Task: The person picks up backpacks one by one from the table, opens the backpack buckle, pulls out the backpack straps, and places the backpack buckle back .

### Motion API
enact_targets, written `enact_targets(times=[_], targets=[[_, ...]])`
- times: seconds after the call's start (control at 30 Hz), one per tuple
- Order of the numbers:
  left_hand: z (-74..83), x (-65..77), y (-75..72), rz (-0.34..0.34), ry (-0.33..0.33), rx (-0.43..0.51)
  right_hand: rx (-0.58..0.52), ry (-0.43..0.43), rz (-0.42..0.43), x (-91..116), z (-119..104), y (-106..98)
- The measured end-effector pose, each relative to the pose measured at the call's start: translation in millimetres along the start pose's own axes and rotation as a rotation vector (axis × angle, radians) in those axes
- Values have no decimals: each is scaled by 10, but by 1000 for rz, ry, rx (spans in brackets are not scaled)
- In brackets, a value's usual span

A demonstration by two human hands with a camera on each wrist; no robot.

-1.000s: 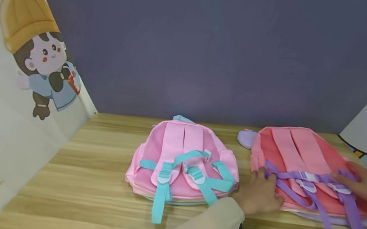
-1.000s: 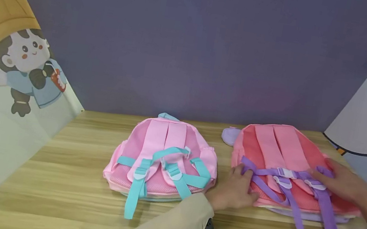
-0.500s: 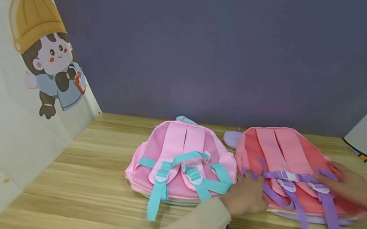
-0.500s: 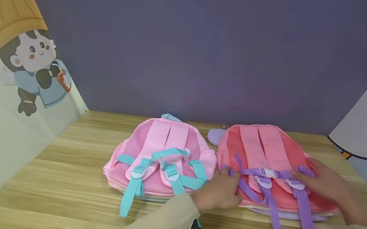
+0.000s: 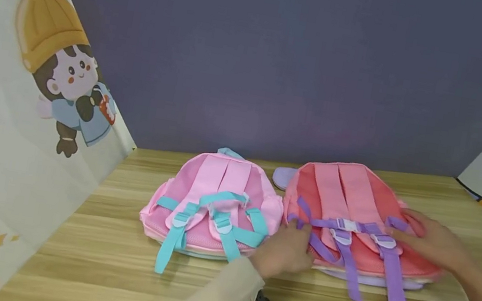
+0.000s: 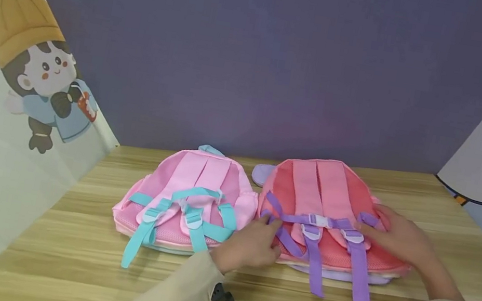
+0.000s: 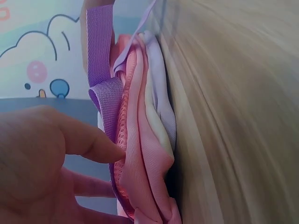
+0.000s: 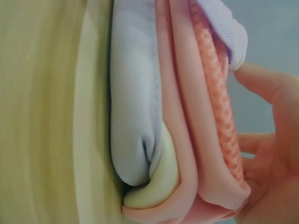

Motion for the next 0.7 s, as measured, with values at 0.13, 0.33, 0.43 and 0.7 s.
enact_targets(times=[0.13,0.33,0.43,0.7], targets=[[-109,27,-36,5,42,-3,-19,-22,15,-30,-122,59],[-295,61,-73,-33,91,3,-49,-82,63,-90,-338,125],[-391,71,-92,-57,100,13,-34,-103,88,-118,-450,130],[-619,141,-136,-80,106,15,28,-167,121,-209,-749,157]])
Point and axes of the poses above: each hand's wrist, its own x-axis away from the middle knuckle, its own y-axis out of the palm, z = x × y, the point moved 10 cm from there along -x, towards the middle knuckle, and after that the axes turned 14 degrees about -y, right-handed, at the moved point
